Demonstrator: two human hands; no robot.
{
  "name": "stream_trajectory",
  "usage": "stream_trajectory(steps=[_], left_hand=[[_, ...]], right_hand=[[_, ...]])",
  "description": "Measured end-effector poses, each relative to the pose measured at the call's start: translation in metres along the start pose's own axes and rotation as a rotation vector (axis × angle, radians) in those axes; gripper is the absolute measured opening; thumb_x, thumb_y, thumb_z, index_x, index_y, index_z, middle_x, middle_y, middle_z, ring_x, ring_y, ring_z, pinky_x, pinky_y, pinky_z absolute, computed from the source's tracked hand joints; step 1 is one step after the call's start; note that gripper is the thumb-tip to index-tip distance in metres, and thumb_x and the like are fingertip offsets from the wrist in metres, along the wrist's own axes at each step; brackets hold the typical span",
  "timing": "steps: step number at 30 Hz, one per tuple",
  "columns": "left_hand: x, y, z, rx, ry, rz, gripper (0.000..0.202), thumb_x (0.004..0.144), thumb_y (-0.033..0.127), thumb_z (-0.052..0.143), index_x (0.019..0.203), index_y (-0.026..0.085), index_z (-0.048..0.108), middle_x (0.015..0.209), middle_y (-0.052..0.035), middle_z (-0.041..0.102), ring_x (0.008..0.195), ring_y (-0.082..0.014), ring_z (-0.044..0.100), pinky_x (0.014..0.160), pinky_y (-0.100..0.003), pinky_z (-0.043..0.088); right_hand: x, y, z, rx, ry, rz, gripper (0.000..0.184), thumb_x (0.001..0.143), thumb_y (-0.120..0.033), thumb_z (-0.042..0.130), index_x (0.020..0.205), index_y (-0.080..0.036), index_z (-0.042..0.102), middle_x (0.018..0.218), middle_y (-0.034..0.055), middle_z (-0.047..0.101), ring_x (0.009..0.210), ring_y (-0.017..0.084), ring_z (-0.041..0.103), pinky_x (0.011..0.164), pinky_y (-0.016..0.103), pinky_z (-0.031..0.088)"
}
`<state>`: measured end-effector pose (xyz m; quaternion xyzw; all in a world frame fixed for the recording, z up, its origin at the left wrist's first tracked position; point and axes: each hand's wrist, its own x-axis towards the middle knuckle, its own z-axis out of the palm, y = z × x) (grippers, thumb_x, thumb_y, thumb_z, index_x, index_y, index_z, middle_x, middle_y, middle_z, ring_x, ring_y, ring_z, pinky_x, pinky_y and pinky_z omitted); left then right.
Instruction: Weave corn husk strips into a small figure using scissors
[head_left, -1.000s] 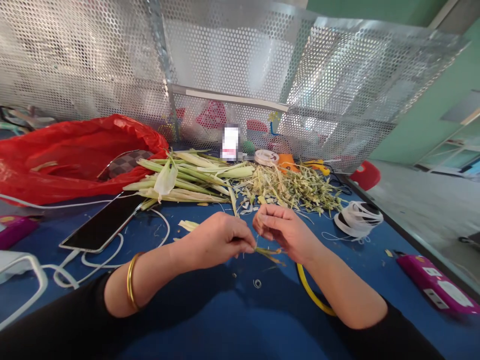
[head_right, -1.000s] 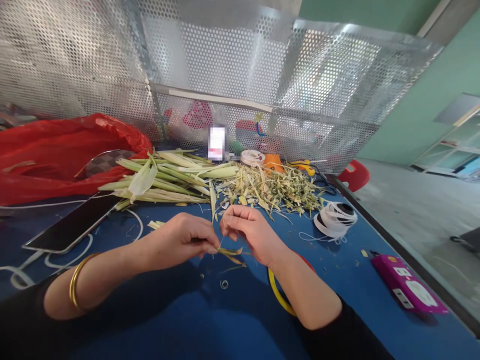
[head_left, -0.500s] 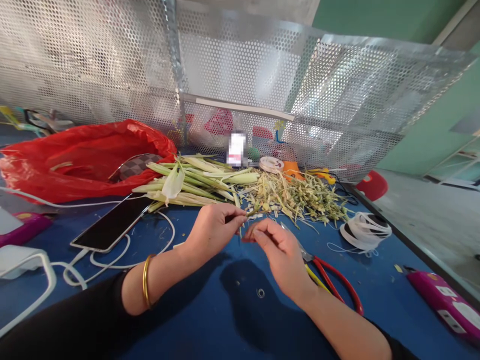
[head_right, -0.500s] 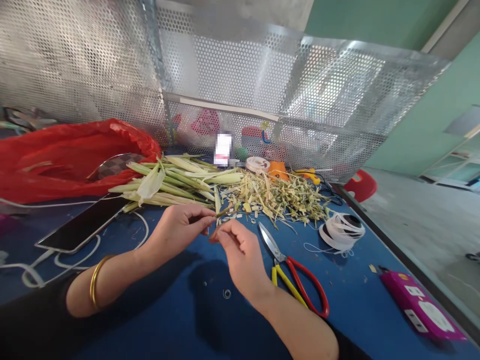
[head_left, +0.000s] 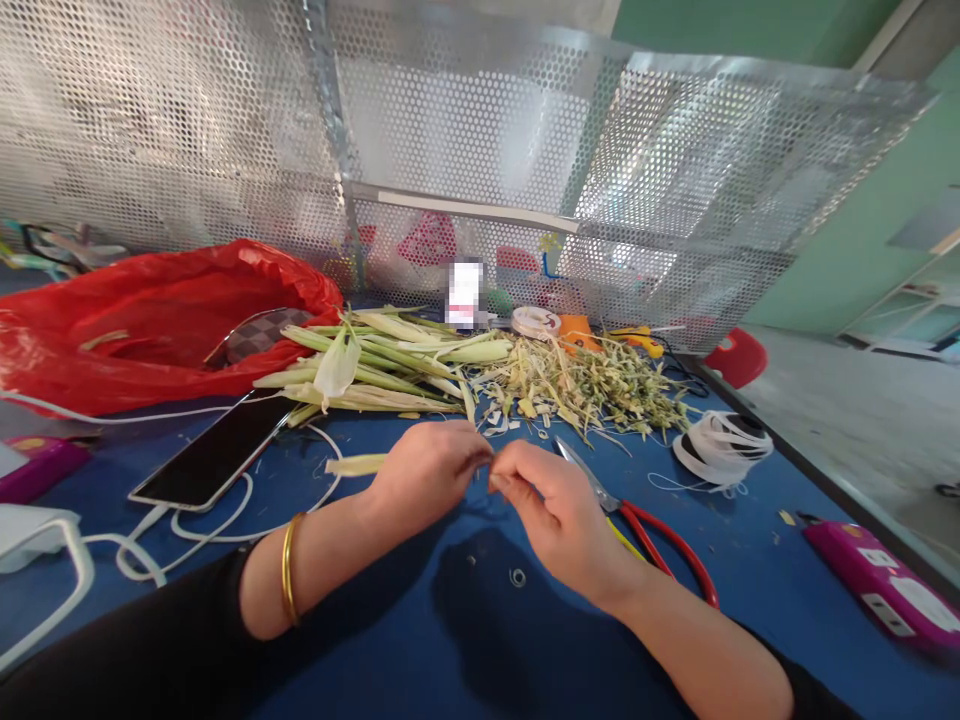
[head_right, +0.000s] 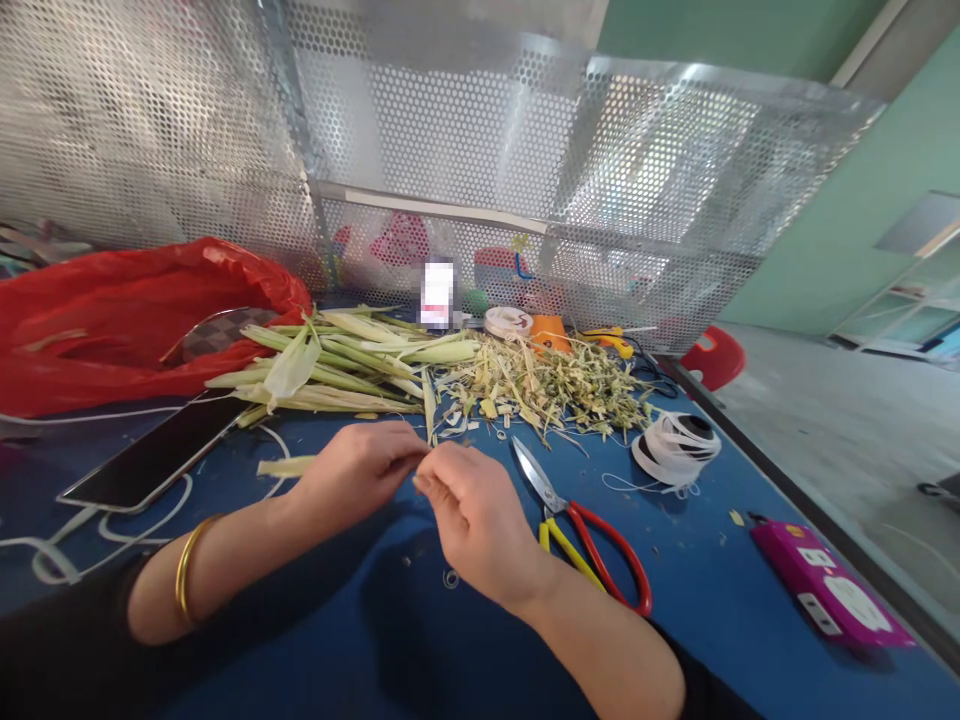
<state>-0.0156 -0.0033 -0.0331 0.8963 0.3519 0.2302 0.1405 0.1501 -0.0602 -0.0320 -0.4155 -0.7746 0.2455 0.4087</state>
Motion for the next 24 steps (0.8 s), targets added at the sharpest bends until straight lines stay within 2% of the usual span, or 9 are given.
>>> stream_trajectory(steps=[3,6,8,10,13,15,17,20,24], left_hand=[[0.000,0.002,-0.005,-0.071,-0.181,0.158,0.025,0.085,0.018,0.047,0.072,0.016,0.068,0.073,-0.0048,0.066,0.067,-0.0130,0.060,0.061,-0.020,0.040],[0.001,0.005,-0.013,-0.287,-0.246,0.194,0.020,0.083,0.014,0.049,0.077,0.017,0.068,0.077,-0.0038,0.067,0.068,-0.0112,0.061,0.065,-0.019,0.042],[0.002,0.007,-0.017,-0.417,-0.212,0.118,0.016,0.082,0.014,0.051,0.078,0.016,0.067,0.072,-0.0011,0.065,0.063,-0.0095,0.059,0.063,-0.018,0.042],[0.004,0.008,-0.018,-0.497,-0.122,0.006,0.014,0.081,0.017,0.053,0.076,0.016,0.066,0.065,0.0013,0.062,0.059,-0.0089,0.058,0.062,-0.018,0.043],[0.005,0.006,-0.014,-0.480,0.047,-0.143,0.014,0.081,0.021,0.054,0.074,0.017,0.065,0.060,0.0027,0.061,0.058,-0.0100,0.057,0.061,-0.019,0.043],[0.005,0.003,-0.011,-0.437,0.114,-0.207,0.015,0.082,0.023,0.054,0.076,0.017,0.066,0.061,0.0023,0.063,0.059,-0.0108,0.058,0.060,-0.020,0.043],[0.005,0.002,-0.009,-0.411,0.142,-0.243,0.017,0.082,0.023,0.053,0.078,0.017,0.068,0.064,0.0014,0.065,0.060,-0.0115,0.059,0.060,-0.020,0.043],[0.005,0.004,-0.007,-0.328,0.167,-0.251,0.018,0.081,0.019,0.053,0.076,0.017,0.069,0.065,0.0009,0.066,0.062,-0.0119,0.060,0.061,-0.020,0.043],[0.002,0.008,-0.002,-0.185,0.166,-0.197,0.016,0.080,0.016,0.055,0.075,0.018,0.070,0.071,0.0000,0.068,0.071,-0.0128,0.061,0.064,-0.020,0.041]], right_hand=[[0.006,0.006,-0.013,0.223,-0.036,0.193,0.020,0.088,-0.023,0.049,0.069,-0.018,0.055,0.062,-0.0019,0.050,0.058,0.011,0.044,0.056,0.024,0.037],[0.013,0.016,-0.023,0.578,-0.051,0.322,0.019,0.083,-0.023,0.055,0.066,-0.016,0.056,0.065,-0.0007,0.055,0.057,0.010,0.044,0.056,0.023,0.037],[0.017,0.023,-0.024,0.833,-0.031,0.409,0.019,0.080,-0.025,0.060,0.064,-0.016,0.056,0.065,-0.0006,0.055,0.056,0.009,0.045,0.055,0.022,0.037],[0.019,0.029,-0.019,1.043,0.023,0.514,0.017,0.074,-0.024,0.066,0.063,-0.016,0.056,0.063,-0.0015,0.055,0.055,0.008,0.046,0.054,0.022,0.038],[0.018,0.033,-0.007,1.189,0.131,0.603,0.012,0.065,-0.019,0.072,0.066,-0.016,0.060,0.065,-0.0013,0.059,0.057,0.009,0.052,0.059,0.023,0.044],[0.015,0.031,0.002,1.152,0.186,0.586,0.010,0.068,-0.021,0.071,0.071,-0.017,0.063,0.071,0.0006,0.063,0.063,0.011,0.058,0.065,0.025,0.046],[0.012,0.024,0.008,1.012,0.219,0.499,0.010,0.076,-0.027,0.065,0.075,-0.017,0.064,0.076,0.0022,0.065,0.071,0.014,0.061,0.070,0.027,0.047],[0.005,0.013,0.011,0.639,0.196,0.301,0.015,0.085,-0.027,0.057,0.075,-0.018,0.062,0.076,0.0024,0.064,0.076,0.016,0.060,0.074,0.028,0.046],[-0.004,0.004,0.010,0.200,0.100,0.112,0.017,0.090,-0.022,0.048,0.077,-0.018,0.059,0.074,0.0017,0.061,0.073,0.014,0.056,0.071,0.026,0.043]])
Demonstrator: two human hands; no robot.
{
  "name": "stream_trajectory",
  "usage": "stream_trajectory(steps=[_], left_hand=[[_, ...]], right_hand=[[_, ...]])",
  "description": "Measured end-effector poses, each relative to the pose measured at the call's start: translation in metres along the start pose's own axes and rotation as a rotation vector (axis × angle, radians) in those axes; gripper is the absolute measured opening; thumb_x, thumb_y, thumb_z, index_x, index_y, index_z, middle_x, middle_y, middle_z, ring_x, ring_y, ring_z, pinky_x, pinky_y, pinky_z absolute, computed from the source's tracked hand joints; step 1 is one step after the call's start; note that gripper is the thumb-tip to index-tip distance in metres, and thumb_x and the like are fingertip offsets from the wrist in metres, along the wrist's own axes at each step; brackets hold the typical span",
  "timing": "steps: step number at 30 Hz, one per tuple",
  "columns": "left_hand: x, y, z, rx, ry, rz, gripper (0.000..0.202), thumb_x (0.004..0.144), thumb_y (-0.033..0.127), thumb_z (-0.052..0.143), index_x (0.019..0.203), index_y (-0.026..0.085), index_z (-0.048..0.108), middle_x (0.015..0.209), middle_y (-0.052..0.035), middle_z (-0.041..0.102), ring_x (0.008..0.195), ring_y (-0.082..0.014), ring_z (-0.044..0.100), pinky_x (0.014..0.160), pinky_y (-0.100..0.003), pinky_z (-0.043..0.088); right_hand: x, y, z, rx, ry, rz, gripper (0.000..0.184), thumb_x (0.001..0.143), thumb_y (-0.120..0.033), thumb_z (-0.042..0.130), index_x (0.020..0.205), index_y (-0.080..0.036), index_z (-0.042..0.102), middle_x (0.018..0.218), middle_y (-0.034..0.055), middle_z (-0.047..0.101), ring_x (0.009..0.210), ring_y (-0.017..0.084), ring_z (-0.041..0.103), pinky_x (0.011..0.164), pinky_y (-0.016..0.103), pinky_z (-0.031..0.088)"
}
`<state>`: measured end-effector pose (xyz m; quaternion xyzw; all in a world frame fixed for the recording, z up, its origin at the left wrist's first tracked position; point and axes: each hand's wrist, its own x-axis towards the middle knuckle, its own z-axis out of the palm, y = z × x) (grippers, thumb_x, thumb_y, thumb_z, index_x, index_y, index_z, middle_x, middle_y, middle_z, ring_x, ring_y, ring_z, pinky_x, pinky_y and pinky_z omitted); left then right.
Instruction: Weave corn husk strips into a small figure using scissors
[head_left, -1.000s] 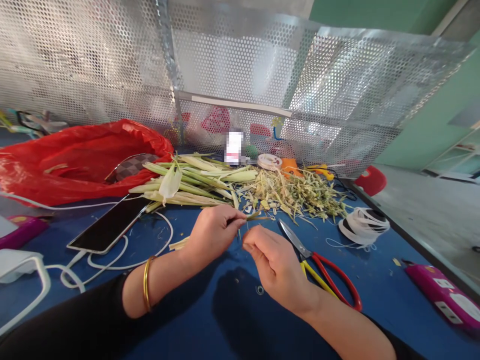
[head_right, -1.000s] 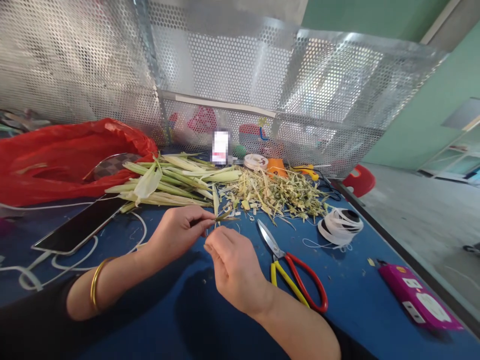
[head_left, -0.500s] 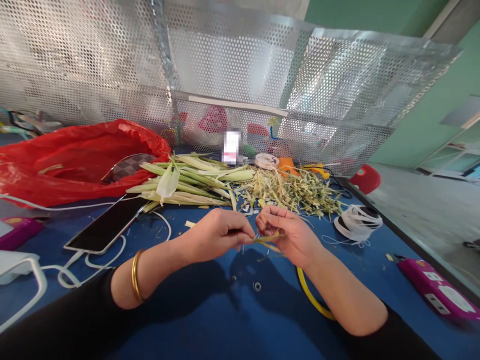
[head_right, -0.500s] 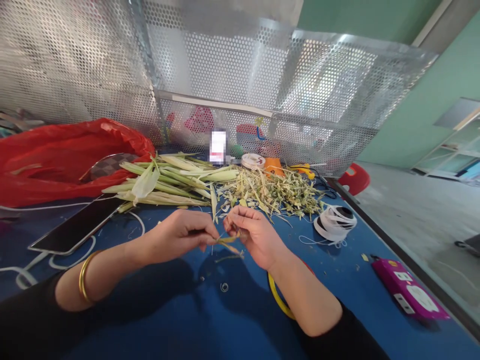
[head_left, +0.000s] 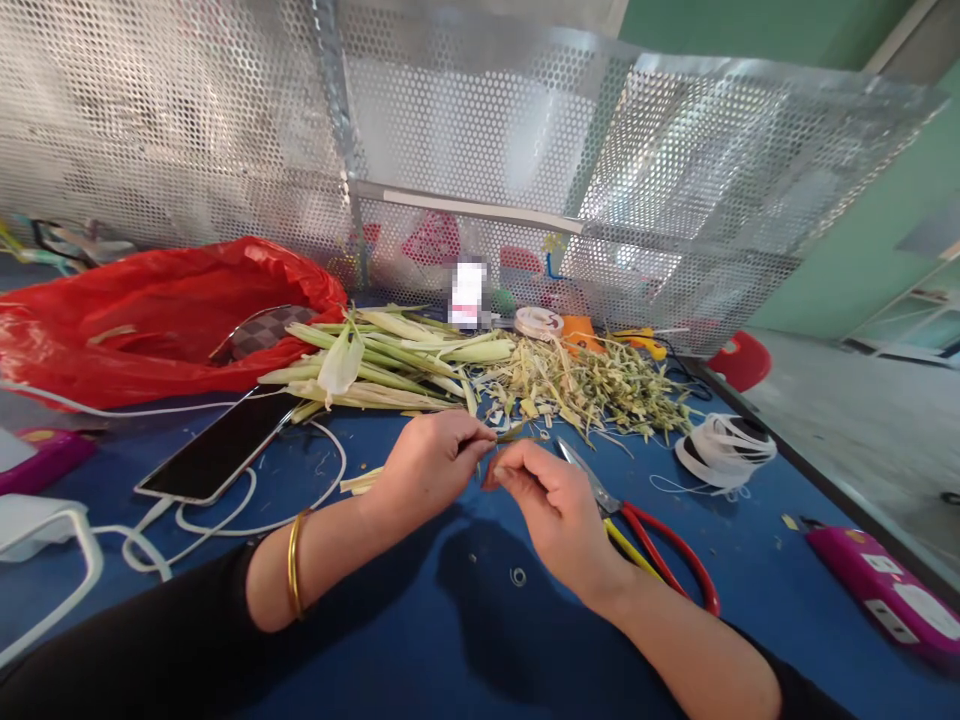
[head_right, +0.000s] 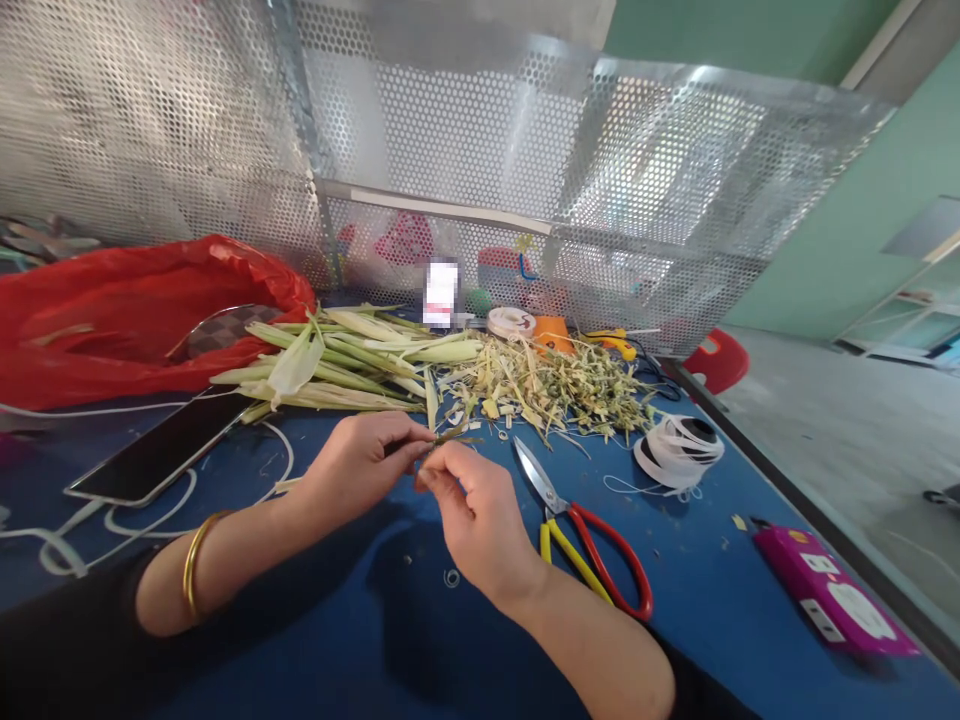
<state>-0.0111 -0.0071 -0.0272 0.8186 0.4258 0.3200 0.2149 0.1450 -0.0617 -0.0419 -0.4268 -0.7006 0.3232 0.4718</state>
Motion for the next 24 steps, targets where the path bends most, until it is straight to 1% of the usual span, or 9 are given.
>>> stream_trajectory(steps=[4,8,11,14,15,17,20,22,24], left_hand=[[-0.003,-0.004,0.005,0.139,-0.077,0.121,0.018,0.082,0.014,0.052,0.078,0.018,0.069,0.076,-0.0016,0.068,0.072,-0.0129,0.061,0.064,-0.021,0.040],[-0.001,-0.008,-0.001,0.269,-0.276,0.264,0.021,0.082,0.014,0.049,0.068,0.015,0.065,0.067,-0.0025,0.063,0.062,-0.0127,0.057,0.057,-0.022,0.037],[0.002,-0.003,-0.013,0.105,-0.425,0.318,0.019,0.080,0.010,0.051,0.072,0.017,0.067,0.070,-0.0007,0.064,0.064,-0.0102,0.057,0.059,-0.018,0.039],[0.003,0.004,-0.020,-0.185,-0.525,0.209,0.014,0.079,0.014,0.053,0.076,0.015,0.067,0.069,0.0004,0.063,0.058,-0.0081,0.058,0.058,-0.016,0.042],[0.003,0.005,-0.020,-0.274,-0.517,0.149,0.013,0.080,0.017,0.054,0.077,0.015,0.067,0.068,0.0006,0.062,0.057,-0.0083,0.058,0.057,-0.017,0.043],[0.003,0.005,-0.018,-0.395,-0.427,0.031,0.014,0.080,0.023,0.056,0.077,0.015,0.066,0.064,0.0013,0.062,0.056,-0.0094,0.059,0.057,-0.018,0.044],[0.005,0.001,-0.013,-0.409,-0.176,-0.087,0.015,0.080,0.026,0.056,0.077,0.015,0.066,0.058,0.0028,0.060,0.055,-0.0101,0.058,0.057,-0.019,0.044],[0.006,-0.002,-0.011,-0.364,-0.045,-0.136,0.016,0.080,0.028,0.056,0.077,0.015,0.066,0.056,0.0032,0.059,0.054,-0.0105,0.057,0.056,-0.020,0.043],[0.007,-0.005,-0.008,-0.330,0.000,-0.165,0.018,0.080,0.029,0.056,0.076,0.016,0.067,0.056,0.0029,0.060,0.054,-0.0114,0.058,0.055,-0.020,0.043]], right_hand=[[-0.001,0.002,-0.002,-0.133,-0.083,-0.094,0.019,0.091,-0.019,0.044,0.076,-0.018,0.055,0.072,0.0007,0.057,0.068,0.012,0.053,0.066,0.024,0.041],[0.006,0.002,-0.012,-0.193,-0.097,-0.033,0.019,0.090,-0.021,0.048,0.074,-0.019,0.058,0.064,-0.0018,0.053,0.061,0.011,0.050,0.060,0.023,0.040],[0.013,0.001,-0.025,-0.188,-0.054,0.023,0.017,0.088,-0.024,0.050,0.077,-0.019,0.062,0.067,-0.0011,0.057,0.060,0.011,0.050,0.058,0.023,0.039],[0.021,0.006,-0.033,-0.104,-0.011,0.102,0.016,0.084,-0.025,0.054,0.075,-0.018,0.064,0.069,0.0005,0.060,0.062,0.012,0.051,0.059,0.024,0.039],[0.023,0.010,-0.034,-0.050,-0.003,0.149,0.016,0.083,-0.026,0.055,0.073,-0.018,0.064,0.067,0.0004,0.060,0.062,0.012,0.050,0.059,0.024,0.039],[0.026,0.019,-0.031,0.081,-0.008,0.253,0.018,0.080,-0.028,0.057,0.068,-0.017,0.062,0.063,-0.0003,0.058,0.059,0.012,0.049,0.058,0.025,0.038],[0.025,0.027,-0.022,0.177,-0.064,0.351,0.019,0.079,-0.029,0.057,0.064,-0.016,0.060,0.062,0.0000,0.058,0.057,0.012,0.049,0.059,0.026,0.038],[0.020,0.025,-0.016,0.109,-0.106,0.312,0.019,0.081,-0.027,0.055,0.066,-0.017,0.060,0.061,0.0000,0.058,0.058,0.012,0.051,0.060,0.026,0.039],[0.015,0.018,-0.012,-0.027,-0.104,0.165,0.018,0.084,-0.024,0.053,0.069,-0.018,0.059,0.064,0.0004,0.057,0.062,0.013,0.053,0.062,0.026,0.041]])
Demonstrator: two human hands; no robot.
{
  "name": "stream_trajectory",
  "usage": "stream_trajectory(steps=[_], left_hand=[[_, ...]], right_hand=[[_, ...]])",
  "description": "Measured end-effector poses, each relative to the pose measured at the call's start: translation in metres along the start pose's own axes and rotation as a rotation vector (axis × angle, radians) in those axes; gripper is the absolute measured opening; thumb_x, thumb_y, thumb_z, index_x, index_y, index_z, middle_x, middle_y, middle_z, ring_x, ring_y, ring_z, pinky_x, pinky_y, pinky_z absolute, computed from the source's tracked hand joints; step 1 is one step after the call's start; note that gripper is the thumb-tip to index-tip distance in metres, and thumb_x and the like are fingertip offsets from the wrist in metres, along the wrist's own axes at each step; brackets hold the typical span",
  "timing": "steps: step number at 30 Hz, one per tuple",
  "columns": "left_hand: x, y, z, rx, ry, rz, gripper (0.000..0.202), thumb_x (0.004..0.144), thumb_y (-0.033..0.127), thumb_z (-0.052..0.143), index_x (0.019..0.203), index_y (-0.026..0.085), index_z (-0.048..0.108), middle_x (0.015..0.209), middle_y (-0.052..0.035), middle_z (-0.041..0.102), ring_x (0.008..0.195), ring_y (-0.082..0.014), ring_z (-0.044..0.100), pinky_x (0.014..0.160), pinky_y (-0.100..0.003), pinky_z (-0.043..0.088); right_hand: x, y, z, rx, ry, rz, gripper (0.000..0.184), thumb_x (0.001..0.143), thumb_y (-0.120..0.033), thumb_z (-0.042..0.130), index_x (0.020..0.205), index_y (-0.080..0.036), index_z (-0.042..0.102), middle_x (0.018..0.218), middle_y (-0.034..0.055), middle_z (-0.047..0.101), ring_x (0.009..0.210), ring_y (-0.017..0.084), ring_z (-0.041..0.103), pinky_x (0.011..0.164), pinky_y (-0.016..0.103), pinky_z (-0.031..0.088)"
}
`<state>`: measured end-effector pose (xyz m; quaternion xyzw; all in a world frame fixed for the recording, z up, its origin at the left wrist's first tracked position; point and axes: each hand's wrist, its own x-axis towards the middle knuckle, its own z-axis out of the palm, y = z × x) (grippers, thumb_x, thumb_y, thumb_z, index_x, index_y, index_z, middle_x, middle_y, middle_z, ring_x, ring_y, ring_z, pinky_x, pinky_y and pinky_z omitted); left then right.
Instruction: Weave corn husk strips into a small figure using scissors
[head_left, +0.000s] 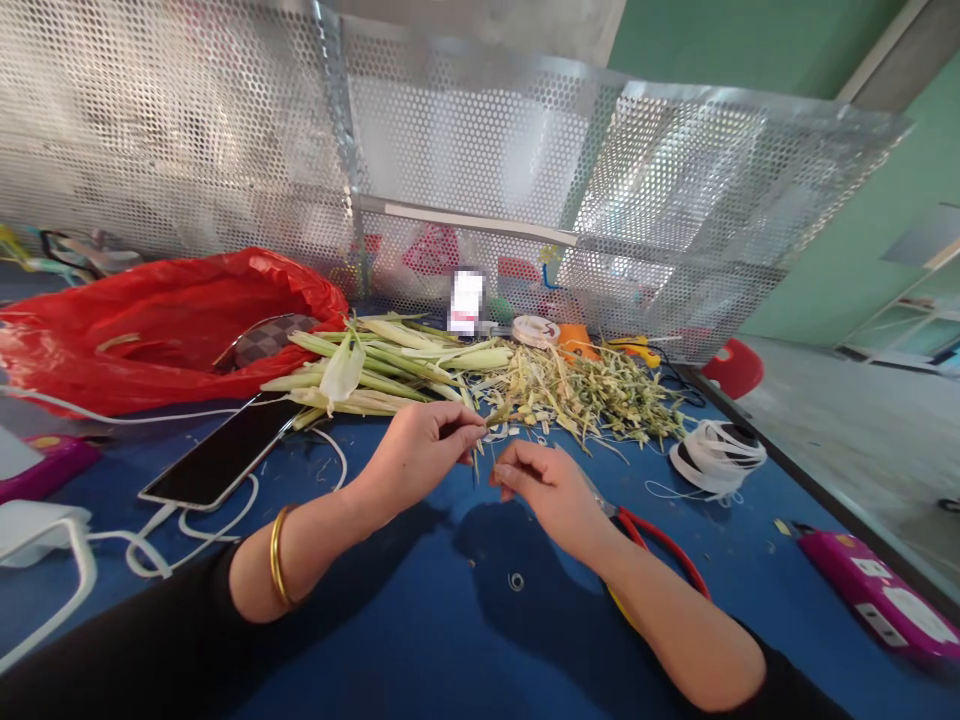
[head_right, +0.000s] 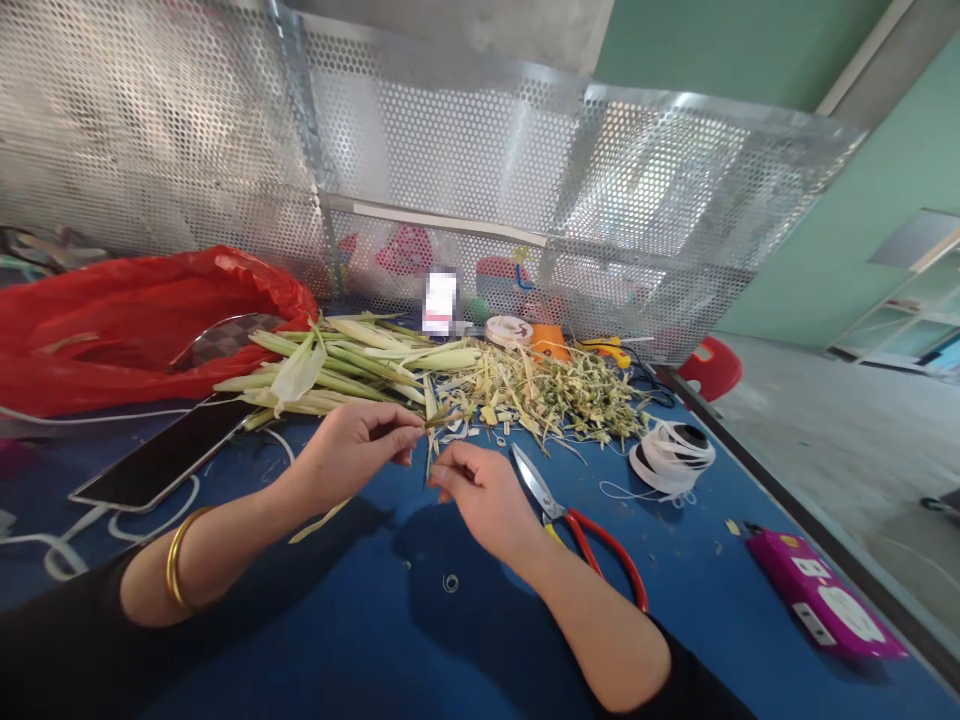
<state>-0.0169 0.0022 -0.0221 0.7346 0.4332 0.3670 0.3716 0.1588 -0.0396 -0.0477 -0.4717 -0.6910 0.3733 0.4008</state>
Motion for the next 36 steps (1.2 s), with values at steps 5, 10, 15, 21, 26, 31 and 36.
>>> stream_trajectory(steps=[5,10,15,21,26,31,36], left_hand=[[-0.003,-0.009,0.007,-0.008,-0.063,-0.023,0.020,0.079,0.026,0.052,0.083,0.017,0.070,0.068,0.0009,0.067,0.060,-0.0126,0.061,0.057,-0.021,0.045],[-0.006,-0.010,0.015,0.043,-0.070,0.001,0.021,0.077,0.020,0.051,0.078,0.018,0.071,0.061,0.0032,0.065,0.059,-0.0113,0.059,0.056,-0.019,0.043],[-0.009,-0.005,0.018,0.138,-0.045,0.002,0.022,0.076,0.015,0.049,0.074,0.018,0.071,0.060,0.0028,0.065,0.058,-0.0113,0.060,0.057,-0.020,0.041],[-0.010,-0.007,0.020,0.435,-0.065,0.067,0.023,0.075,0.016,0.048,0.069,0.019,0.070,0.068,-0.0008,0.068,0.065,-0.0138,0.058,0.059,-0.023,0.035],[-0.014,-0.001,0.017,0.498,-0.060,0.002,0.019,0.074,0.018,0.050,0.063,0.019,0.065,0.058,0.0004,0.062,0.056,-0.0121,0.053,0.054,-0.023,0.029],[-0.012,-0.003,0.017,0.464,-0.109,-0.001,0.020,0.075,0.019,0.048,0.068,0.018,0.066,0.059,0.0010,0.062,0.056,-0.0122,0.053,0.054,-0.022,0.031],[-0.006,-0.005,0.010,0.338,-0.259,-0.029,0.030,0.081,0.022,0.041,0.079,0.018,0.071,0.072,-0.0006,0.069,0.067,-0.0151,0.060,0.061,-0.023,0.038]], right_hand=[[-0.008,-0.011,0.004,-0.125,0.087,-0.401,0.014,0.089,-0.018,0.048,0.079,-0.021,0.057,0.095,0.0071,0.060,0.090,0.018,0.057,0.080,0.030,0.045],[-0.005,-0.007,0.007,0.065,-0.030,-0.236,0.017,0.093,-0.019,0.043,0.081,-0.020,0.055,0.081,0.0029,0.060,0.081,0.015,0.057,0.078,0.029,0.046],[-0.009,-0.006,0.012,-0.012,0.001,-0.220,0.019,0.091,-0.021,0.044,0.075,-0.019,0.054,0.075,0.0016,0.057,0.073,0.014,0.053,0.071,0.027,0.043],[-0.003,-0.003,0.011,0.034,0.024,-0.033,0.019,0.088,-0.023,0.048,0.071,-0.019,0.055,0.066,-0.0009,0.055,0.066,0.014,0.052,0.066,0.026,0.043],[0.000,-0.004,0.003,0.002,0.056,-0.043,0.015,0.084,-0.019,0.052,0.070,-0.019,0.058,0.086,0.0029,0.061,0.076,0.015,0.055,0.070,0.026,0.044],[0.000,-0.003,0.002,-0.023,0.063,0.013,0.014,0.085,-0.019,0.050,0.075,-0.018,0.061,0.082,0.0024,0.064,0.074,0.015,0.055,0.070,0.027,0.043],[0.003,0.000,-0.002,-0.006,0.064,0.040,0.013,0.084,-0.019,0.051,0.075,-0.018,0.061,0.086,0.0027,0.066,0.078,0.015,0.058,0.073,0.028,0.043]])
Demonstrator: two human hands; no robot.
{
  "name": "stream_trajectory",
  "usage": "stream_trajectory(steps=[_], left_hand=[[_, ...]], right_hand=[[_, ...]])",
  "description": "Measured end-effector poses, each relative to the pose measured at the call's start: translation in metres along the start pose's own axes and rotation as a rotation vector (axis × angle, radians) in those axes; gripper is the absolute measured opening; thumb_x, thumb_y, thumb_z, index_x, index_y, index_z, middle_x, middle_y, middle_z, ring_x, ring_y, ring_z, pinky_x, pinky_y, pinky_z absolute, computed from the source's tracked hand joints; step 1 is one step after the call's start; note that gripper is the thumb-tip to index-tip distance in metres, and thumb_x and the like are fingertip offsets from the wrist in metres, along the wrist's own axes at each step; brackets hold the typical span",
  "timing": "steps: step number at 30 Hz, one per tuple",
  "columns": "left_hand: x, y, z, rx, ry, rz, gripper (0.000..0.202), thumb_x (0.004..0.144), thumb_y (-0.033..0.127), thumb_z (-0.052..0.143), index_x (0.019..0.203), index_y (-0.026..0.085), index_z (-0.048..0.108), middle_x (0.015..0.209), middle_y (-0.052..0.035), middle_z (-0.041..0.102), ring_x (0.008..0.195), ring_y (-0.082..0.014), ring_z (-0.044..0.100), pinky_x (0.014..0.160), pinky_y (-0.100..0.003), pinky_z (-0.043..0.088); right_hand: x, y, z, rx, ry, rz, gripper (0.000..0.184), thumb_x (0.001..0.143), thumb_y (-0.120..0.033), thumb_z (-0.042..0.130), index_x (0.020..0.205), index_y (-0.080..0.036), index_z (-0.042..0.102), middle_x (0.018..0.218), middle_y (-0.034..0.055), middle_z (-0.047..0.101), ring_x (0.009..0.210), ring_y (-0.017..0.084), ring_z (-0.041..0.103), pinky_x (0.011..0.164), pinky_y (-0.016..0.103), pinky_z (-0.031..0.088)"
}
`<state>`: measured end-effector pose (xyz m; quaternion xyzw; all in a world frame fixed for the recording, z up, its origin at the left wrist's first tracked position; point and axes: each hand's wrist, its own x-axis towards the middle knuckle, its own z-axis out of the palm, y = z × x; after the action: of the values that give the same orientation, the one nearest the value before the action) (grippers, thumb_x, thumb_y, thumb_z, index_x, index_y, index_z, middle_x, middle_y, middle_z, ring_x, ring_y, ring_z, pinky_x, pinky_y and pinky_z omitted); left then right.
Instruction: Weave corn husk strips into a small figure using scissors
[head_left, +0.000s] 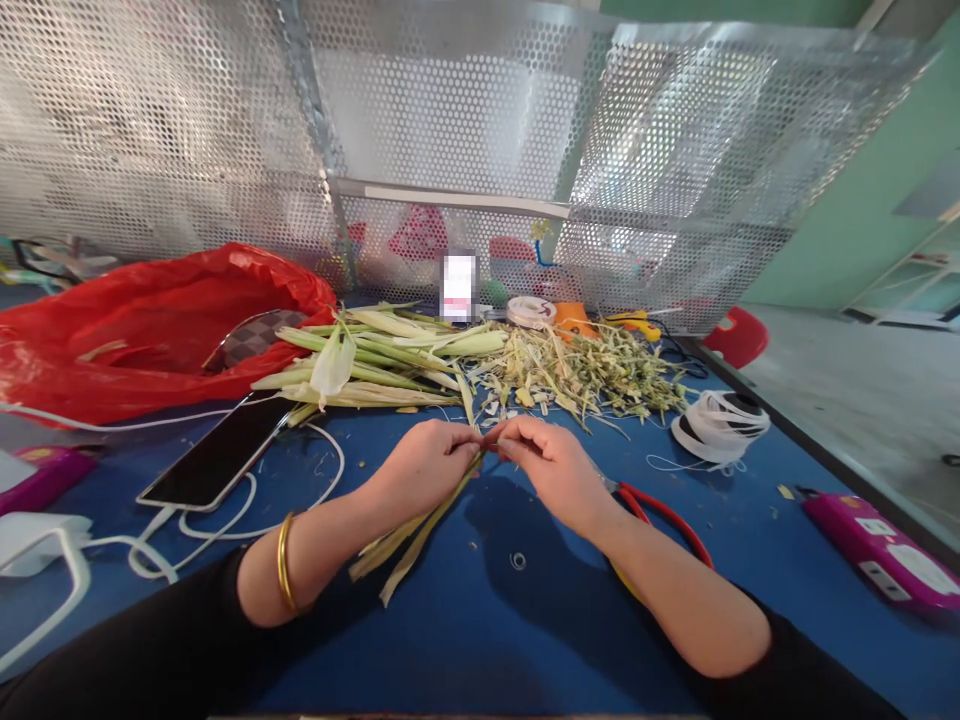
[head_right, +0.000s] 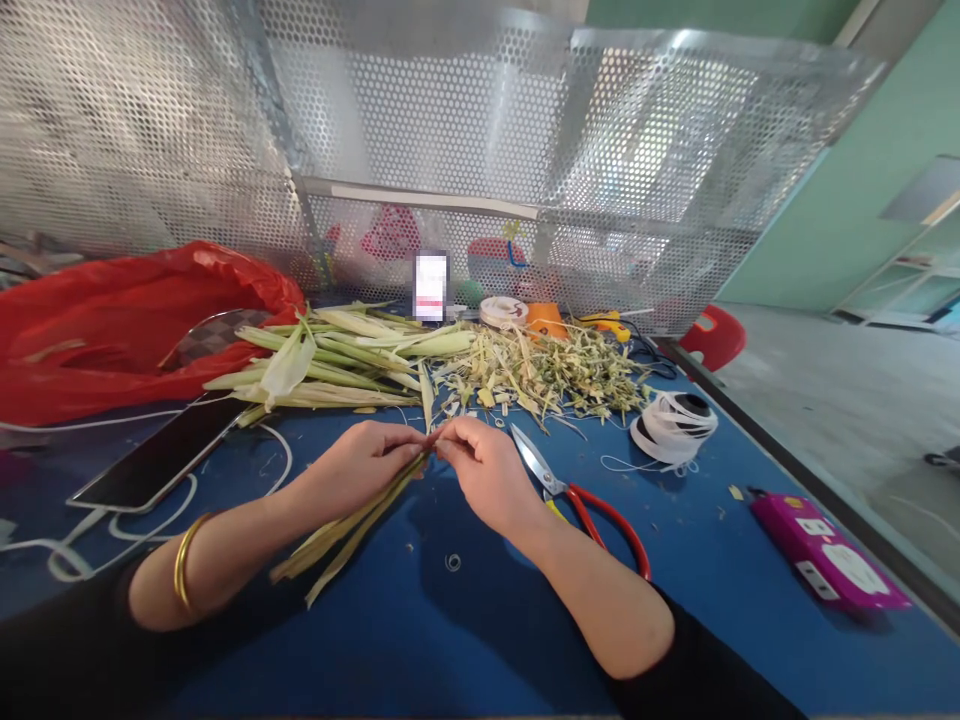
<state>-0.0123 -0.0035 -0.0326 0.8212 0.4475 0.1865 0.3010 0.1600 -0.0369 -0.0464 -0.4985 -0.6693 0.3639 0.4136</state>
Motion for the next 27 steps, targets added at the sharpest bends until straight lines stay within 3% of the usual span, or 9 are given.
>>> stream_trajectory(steps=[5,13,21,27], left_hand=[[-0.001,0.003,-0.007,0.021,-0.092,-0.022,0.028,0.077,0.020,0.045,0.080,0.019,0.073,0.073,0.0000,0.071,0.070,-0.0158,0.062,0.063,-0.022,0.039],[-0.008,-0.004,0.000,0.038,-0.110,-0.116,0.019,0.071,0.026,0.055,0.077,0.019,0.072,0.061,0.0015,0.066,0.059,-0.0143,0.058,0.054,-0.022,0.036],[-0.008,-0.006,0.000,0.137,-0.152,-0.049,0.022,0.077,0.022,0.048,0.075,0.020,0.069,0.065,0.0000,0.066,0.061,-0.0144,0.058,0.056,-0.023,0.036],[-0.003,-0.012,-0.006,0.280,-0.170,0.049,0.017,0.073,0.019,0.052,0.079,0.021,0.068,0.068,0.0000,0.065,0.065,-0.0154,0.058,0.058,-0.024,0.036]], right_hand=[[0.004,-0.001,-0.005,0.003,-0.103,0.011,0.014,0.083,-0.018,0.051,0.072,-0.018,0.060,0.088,0.0030,0.067,0.080,0.015,0.059,0.075,0.028,0.044],[0.004,0.006,-0.003,-0.104,-0.190,-0.010,0.014,0.083,-0.017,0.051,0.074,-0.018,0.062,0.085,0.0032,0.066,0.078,0.016,0.058,0.073,0.029,0.044],[0.001,0.013,0.004,-0.220,-0.218,-0.094,0.018,0.086,-0.013,0.047,0.076,-0.019,0.061,0.083,0.0043,0.067,0.079,0.016,0.060,0.073,0.029,0.045],[-0.001,0.015,0.005,-0.263,-0.252,-0.137,0.020,0.082,-0.006,0.046,0.076,-0.019,0.059,0.084,0.0038,0.066,0.080,0.017,0.060,0.072,0.028,0.043]])
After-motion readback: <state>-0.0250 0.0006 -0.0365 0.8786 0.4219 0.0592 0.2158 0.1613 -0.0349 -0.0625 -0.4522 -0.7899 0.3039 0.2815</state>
